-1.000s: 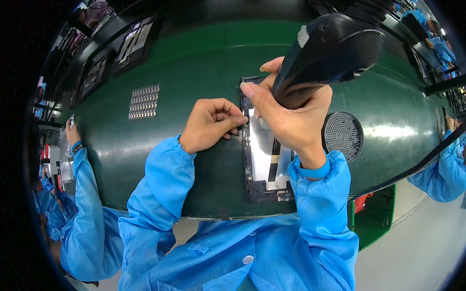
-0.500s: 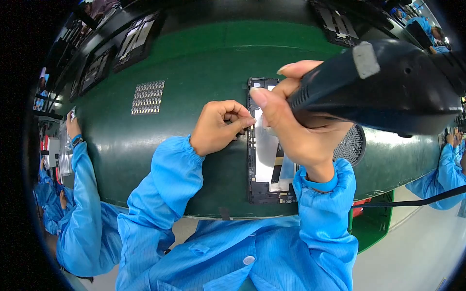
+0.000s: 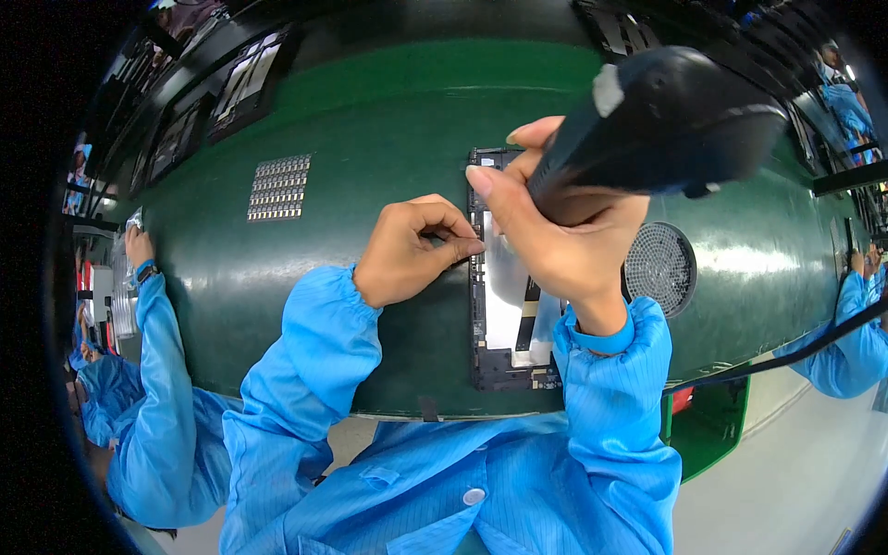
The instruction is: Assembling internal components into a tablet casing and securing them using an electric screwdriver.
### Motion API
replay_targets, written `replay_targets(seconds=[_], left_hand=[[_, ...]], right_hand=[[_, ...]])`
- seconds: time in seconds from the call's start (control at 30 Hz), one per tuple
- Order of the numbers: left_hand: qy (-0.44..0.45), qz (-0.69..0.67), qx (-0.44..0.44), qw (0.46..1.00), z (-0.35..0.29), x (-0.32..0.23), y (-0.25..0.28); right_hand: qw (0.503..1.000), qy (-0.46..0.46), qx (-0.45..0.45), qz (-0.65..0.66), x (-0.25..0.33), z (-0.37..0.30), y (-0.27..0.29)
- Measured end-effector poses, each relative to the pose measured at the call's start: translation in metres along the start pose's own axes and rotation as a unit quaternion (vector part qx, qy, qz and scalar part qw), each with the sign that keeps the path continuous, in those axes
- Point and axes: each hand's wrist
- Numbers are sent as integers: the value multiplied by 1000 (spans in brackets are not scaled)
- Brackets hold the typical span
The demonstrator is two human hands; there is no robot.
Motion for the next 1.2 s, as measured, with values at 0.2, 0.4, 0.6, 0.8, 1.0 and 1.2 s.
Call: replay_targets(seconds=[0.2,0.4,0.6,0.8,1.0,1.2], left_hand=[[129,-69,4,989,4,4,2],[88,-24,34,995,4,-4,5],[204,-184,24,961,10,-9,19],[213,-185,18,959,9,-11,12],[144,-110,-8,983,7,1,0],[132,-67,0,989,10,4,-1]], right_hand=[[996,18,45,-72,-8,6,1],[996,3,32,-79,-10,9,2],[998,-48,-24,-32,-9,10,-4],[998,-43,-25,-32,-9,8,-2],[998,-39,-30,-29,-9,8,-1],[998,-35,-25,-33,-10,7,-2]])
Point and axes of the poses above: each hand's wrist, its own z-axis towards the middle knuckle, its own y-axis out of the back of the hand, x = y × z, and after that the axes turned 2 degrees about -y, right-handed
